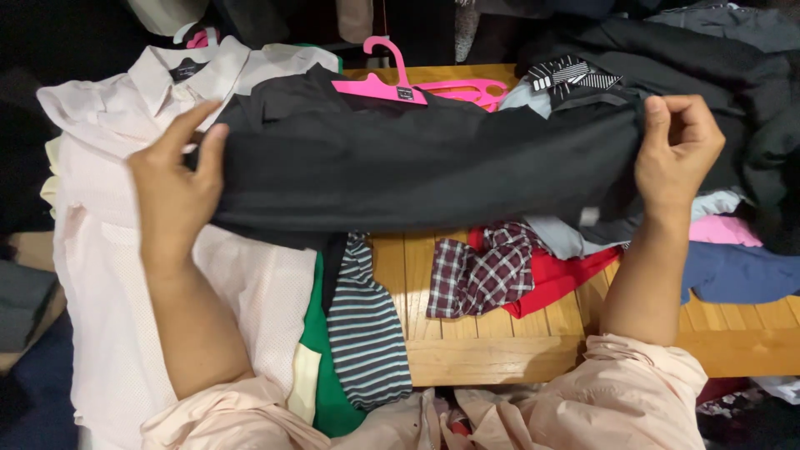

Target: The person picks up a black t-shirt from a pile of clothes on a wooden surface and places it onto a pink hanger. They adjust the shirt on the hanger to ensure it is properly positioned and smooth.

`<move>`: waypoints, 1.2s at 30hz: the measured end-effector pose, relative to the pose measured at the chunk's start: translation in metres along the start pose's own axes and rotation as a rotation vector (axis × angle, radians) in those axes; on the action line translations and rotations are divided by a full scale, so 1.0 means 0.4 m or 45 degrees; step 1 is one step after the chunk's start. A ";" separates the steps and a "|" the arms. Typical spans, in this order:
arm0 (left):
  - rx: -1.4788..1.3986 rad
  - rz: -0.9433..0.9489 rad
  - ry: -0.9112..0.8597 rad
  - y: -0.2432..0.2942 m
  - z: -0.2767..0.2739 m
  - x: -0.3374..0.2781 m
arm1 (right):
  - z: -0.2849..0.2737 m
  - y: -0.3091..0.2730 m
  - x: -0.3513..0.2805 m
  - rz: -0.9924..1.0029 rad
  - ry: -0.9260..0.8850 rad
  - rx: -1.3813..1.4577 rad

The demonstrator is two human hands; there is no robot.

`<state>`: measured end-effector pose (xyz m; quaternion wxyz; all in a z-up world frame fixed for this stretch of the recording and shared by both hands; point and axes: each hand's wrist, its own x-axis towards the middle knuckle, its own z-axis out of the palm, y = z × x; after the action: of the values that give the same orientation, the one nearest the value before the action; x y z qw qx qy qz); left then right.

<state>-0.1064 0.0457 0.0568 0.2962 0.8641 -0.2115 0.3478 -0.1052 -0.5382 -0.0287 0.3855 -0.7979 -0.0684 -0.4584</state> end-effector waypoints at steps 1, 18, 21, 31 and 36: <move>0.002 0.000 -0.001 -0.007 -0.021 -0.008 | -0.006 -0.037 0.008 0.001 0.000 0.002; 0.851 -0.557 -0.384 -0.047 -0.235 -0.146 | -0.021 -0.310 -0.015 0.125 -1.874 0.069; 0.461 -0.432 -0.362 -0.101 -0.111 -0.071 | 0.034 -0.288 -0.015 0.088 -1.681 0.311; 0.057 -0.270 -0.428 -0.145 0.261 0.068 | 0.439 0.014 0.006 -0.086 -1.015 -0.133; 0.176 -0.362 -0.323 -0.293 0.400 0.041 | 0.668 0.208 -0.038 0.154 -0.869 -0.206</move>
<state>0.0477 0.0239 -0.0671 0.2534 0.9404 -0.0986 0.2043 0.1060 -0.4113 -0.1621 0.3025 -0.9356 -0.1095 -0.1456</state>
